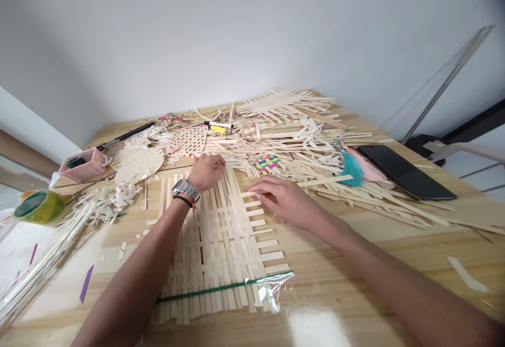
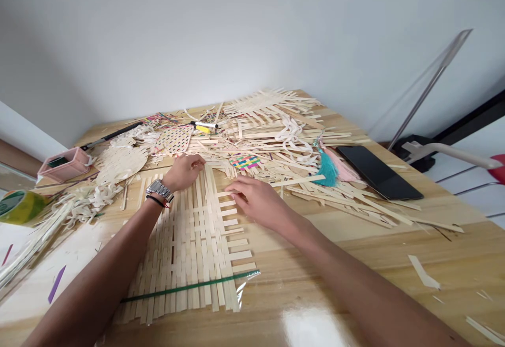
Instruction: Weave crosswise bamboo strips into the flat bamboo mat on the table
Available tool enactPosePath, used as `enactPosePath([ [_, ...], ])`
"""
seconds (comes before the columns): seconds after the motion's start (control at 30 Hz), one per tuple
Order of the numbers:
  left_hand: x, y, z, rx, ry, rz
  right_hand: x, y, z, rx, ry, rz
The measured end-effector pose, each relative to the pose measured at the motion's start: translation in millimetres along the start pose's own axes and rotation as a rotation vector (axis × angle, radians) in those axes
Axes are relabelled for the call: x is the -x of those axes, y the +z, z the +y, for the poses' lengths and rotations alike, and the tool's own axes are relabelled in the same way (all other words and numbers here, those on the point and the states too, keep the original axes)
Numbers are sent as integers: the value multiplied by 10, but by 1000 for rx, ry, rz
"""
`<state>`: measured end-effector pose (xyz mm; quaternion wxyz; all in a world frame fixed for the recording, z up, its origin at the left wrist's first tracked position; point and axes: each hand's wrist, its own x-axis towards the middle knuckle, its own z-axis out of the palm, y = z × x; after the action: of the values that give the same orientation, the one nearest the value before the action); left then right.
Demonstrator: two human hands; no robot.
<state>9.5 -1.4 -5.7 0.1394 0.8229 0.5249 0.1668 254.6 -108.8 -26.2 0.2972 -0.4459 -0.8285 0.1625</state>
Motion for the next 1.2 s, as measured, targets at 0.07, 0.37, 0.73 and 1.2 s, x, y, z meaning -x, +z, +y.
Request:
enactPosePath([
  [0.07, -3, 5, -16, 11, 1, -6, 0, 3, 5, 3, 1, 1],
  [0.37, 2, 20, -26, 46, 3, -21, -2, -2, -16, 17, 16, 9],
  [0.73, 16, -11, -10, 117, -21, -53, -8, -15, -23, 29, 40, 33],
  [1.2, 25, -52, 3, 296, 48, 9, -2, 6, -1, 28, 43, 10],
])
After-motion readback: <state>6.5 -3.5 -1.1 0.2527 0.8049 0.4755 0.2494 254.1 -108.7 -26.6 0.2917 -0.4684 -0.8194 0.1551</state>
